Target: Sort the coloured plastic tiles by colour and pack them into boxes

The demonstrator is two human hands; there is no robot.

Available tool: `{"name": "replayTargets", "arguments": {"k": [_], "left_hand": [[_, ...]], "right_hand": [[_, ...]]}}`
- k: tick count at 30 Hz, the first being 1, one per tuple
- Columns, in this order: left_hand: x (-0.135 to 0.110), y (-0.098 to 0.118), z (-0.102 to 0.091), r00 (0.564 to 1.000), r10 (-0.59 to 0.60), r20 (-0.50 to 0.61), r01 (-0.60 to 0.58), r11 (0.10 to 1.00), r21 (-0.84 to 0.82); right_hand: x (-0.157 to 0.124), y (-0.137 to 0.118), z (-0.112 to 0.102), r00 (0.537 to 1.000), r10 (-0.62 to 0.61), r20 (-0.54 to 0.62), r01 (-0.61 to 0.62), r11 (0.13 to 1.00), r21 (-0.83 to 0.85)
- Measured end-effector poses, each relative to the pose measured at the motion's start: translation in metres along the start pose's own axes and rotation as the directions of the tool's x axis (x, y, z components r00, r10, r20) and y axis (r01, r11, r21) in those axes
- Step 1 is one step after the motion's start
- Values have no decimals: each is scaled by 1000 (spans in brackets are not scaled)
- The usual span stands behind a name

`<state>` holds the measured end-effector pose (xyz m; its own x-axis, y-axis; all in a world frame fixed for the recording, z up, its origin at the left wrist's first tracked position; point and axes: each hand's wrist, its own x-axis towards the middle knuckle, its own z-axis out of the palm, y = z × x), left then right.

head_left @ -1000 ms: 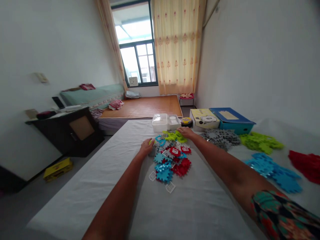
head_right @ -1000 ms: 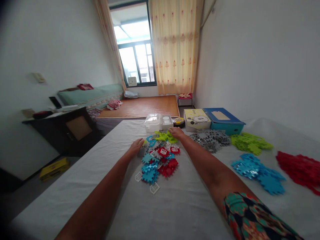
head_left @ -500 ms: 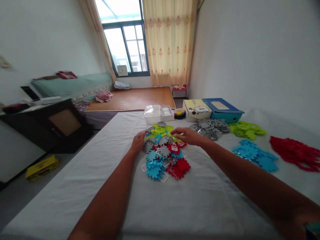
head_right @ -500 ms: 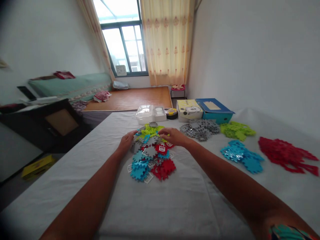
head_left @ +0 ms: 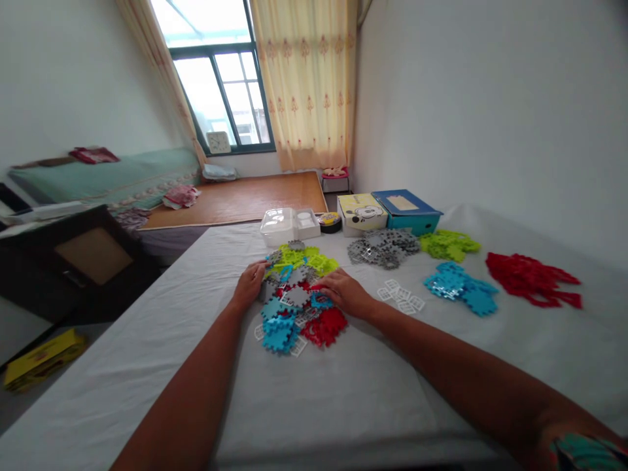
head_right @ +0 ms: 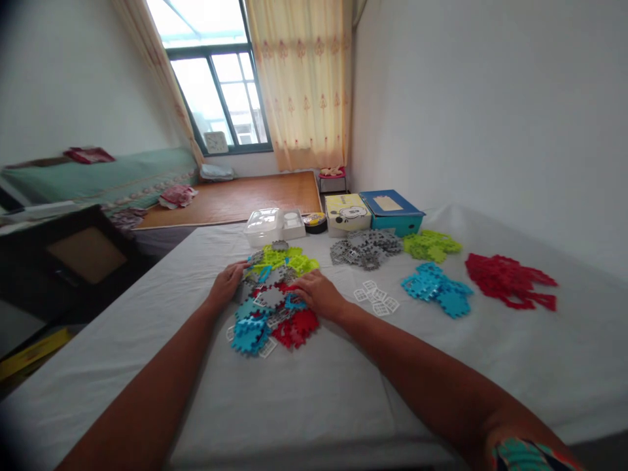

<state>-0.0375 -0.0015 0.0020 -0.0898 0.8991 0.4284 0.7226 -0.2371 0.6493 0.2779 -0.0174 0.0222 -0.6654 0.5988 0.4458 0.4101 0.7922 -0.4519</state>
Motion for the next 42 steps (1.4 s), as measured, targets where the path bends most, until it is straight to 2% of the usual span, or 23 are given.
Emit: {"name": "replayTargets", "arguments": {"k": [3, 6, 8, 11, 13, 15, 17, 18, 19, 21, 23, 24, 26, 27, 29, 30, 31, 32, 33, 34, 36, 39, 42], "left_hand": [[1, -1, -1, 1000, 1, 9, -1, 1000, 16], [3, -2, -1, 1000, 10, 9, -10, 999, 37], [4, -3, -2, 1000, 12, 19, -13, 999, 47], [5, -5, -3, 999, 3, 37, -5, 999, 54], [5, -6, -3, 999, -1, 38, -1, 998, 57], [6, -8, -2, 999, 3, 37, -5, 998, 59], [7, -9, -1, 999, 9, 35, -12, 998, 63], [8, -8, 0, 999, 12, 34, -14, 998, 66], [8, -8, 0, 999, 12, 31, -15, 998, 69], [8, -6, 2, 1000, 6, 24, -8, 997, 74], [7, -2, 3, 1000, -2, 23, 0, 997, 78], [6, -1, 3, 1000, -3, 27, 1, 997, 80], [5, 3, 3, 999, -6, 37, 3, 996, 85], [4, 4, 3, 999, -10, 37, 7, 996, 86], [2, 5, 2, 999, -16, 34, 13, 997, 82], [1, 5, 2, 999, -17, 33, 14, 997, 78], [1, 5, 1, 999, -16, 32, 13, 997, 74], [0, 5, 1, 999, -13, 33, 10, 997, 70], [0, 4, 0, 999, -9, 37, 7, 998, 67], [-1, 4, 0, 999, -6, 41, 3, 998, 64], [-1, 4, -1, 999, 1, 46, -4, 998, 58], [0, 4, -1, 998, -5, 56, 1, 998, 60], [1, 3, -1, 998, -18, 64, 14, 998, 59]], "right_hand": [[0, 9, -5, 989, 130, -75, -132, 991, -22], [5, 25, -21, 949, 277, -152, -286, 957, -41], [6, 42, -44, 914, 342, -216, -358, 933, -37], [-13, 79, -99, 840, 408, -357, -451, 892, -42], [-46, 109, -142, 748, 458, -480, -558, 826, -81], [-95, 138, -184, 591, 517, -619, -730, 669, -139], [-149, 161, -221, 410, 560, -720, -876, 462, -139], [-174, 170, -236, 339, 582, -739, -920, 368, -132], [-195, 176, -249, 292, 607, -739, -946, 295, -132], [-221, 180, -267, 231, 636, -737, -971, 203, -130], [-218, 176, -270, 217, 616, -757, -975, 178, -134], [-207, 169, -266, 251, 596, -763, -965, 214, -151], [-167, 147, -242, 407, 553, -727, -899, 382, -213], [-142, 132, -222, 563, 535, -630, -802, 540, -257], [-93, 93, -173, 761, 502, -411, -628, 730, -269], [-72, 72, -145, 882, 431, -191, -466, 856, -223], [-54, 50, -118, 950, 312, 5, -308, 940, -146], [-41, 29, -92, 969, 198, 145, -188, 979, -79], [-33, 11, -69, 963, 143, 227, -133, 989, -56], [-28, -5, -50, 954, 134, 269, -120, 990, -69], [-26, -27, -25, 949, 178, 262, -143, 979, -145], [-32, -34, -15, 958, 187, 219, -154, 975, -158], [-39, -21, -28, 961, 124, 248, -121, 992, -31]]}}
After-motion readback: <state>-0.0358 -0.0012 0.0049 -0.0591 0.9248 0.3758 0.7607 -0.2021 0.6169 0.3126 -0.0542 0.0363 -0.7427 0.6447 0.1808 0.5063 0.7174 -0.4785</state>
